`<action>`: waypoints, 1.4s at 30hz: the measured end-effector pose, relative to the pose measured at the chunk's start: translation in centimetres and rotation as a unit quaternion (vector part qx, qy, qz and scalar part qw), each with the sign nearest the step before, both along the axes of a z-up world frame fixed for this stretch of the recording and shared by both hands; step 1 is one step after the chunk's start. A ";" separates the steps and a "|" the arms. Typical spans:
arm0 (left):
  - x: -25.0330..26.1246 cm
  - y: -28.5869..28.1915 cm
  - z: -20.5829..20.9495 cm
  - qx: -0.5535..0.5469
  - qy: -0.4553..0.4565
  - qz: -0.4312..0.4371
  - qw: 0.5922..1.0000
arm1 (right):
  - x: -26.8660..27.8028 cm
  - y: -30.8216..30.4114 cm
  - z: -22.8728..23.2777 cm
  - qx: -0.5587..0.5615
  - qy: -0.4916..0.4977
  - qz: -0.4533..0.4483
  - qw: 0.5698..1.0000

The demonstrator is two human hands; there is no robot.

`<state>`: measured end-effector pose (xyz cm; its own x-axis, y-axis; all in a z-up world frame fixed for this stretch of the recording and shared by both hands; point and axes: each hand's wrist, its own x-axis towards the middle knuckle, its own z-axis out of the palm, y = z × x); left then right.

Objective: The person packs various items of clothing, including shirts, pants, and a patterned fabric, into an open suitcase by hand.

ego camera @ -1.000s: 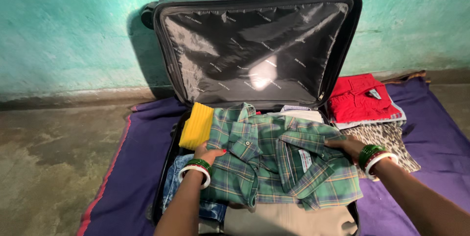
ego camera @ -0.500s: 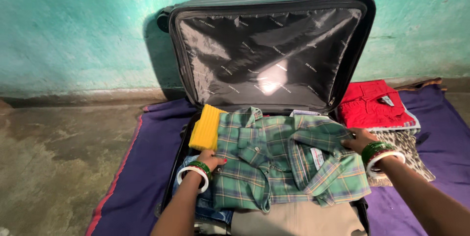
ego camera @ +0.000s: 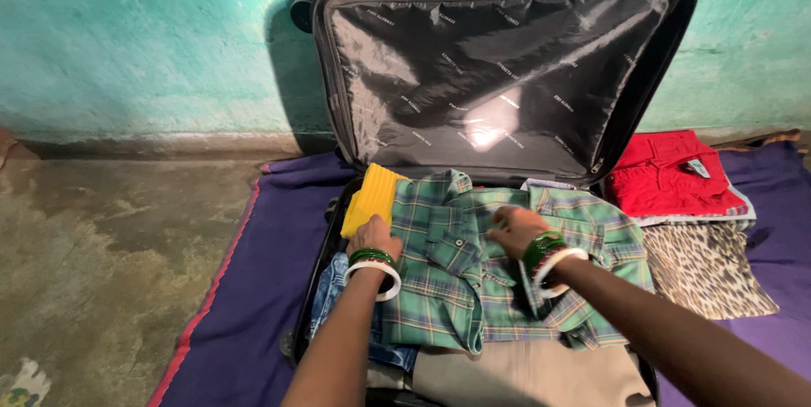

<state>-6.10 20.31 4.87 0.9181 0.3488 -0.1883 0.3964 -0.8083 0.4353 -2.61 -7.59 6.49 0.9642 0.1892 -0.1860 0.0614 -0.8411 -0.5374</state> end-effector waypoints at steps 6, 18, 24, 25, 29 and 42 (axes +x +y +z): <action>1.9 0.4 -2.4 -0.133 -0.067 -0.091 0.985 | 1.4 4.7 -6.9 0.056 0.001 -0.081 0.995; 1.1 1.5 -1.7 -0.499 0.111 -0.056 0.858 | -1.0 12.4 -5.3 0.301 0.024 0.023 0.953; 3.4 6.5 -6.2 -0.434 -0.064 -0.037 0.898 | -0.2 12.6 -3.1 0.510 0.173 0.054 0.841; 3.4 6.8 -6.3 -0.471 -0.071 -0.050 0.878 | 0.4 11.5 -2.5 0.485 0.116 0.063 0.864; 3.1 7.8 -5.1 -0.510 -0.113 -0.031 0.852 | 3.7 8.2 -1.5 0.299 -0.091 -0.051 0.948; 0.8 9.2 1.4 -0.318 -0.094 0.031 0.943 | 6.9 13.8 -5.5 0.196 -0.179 0.046 0.963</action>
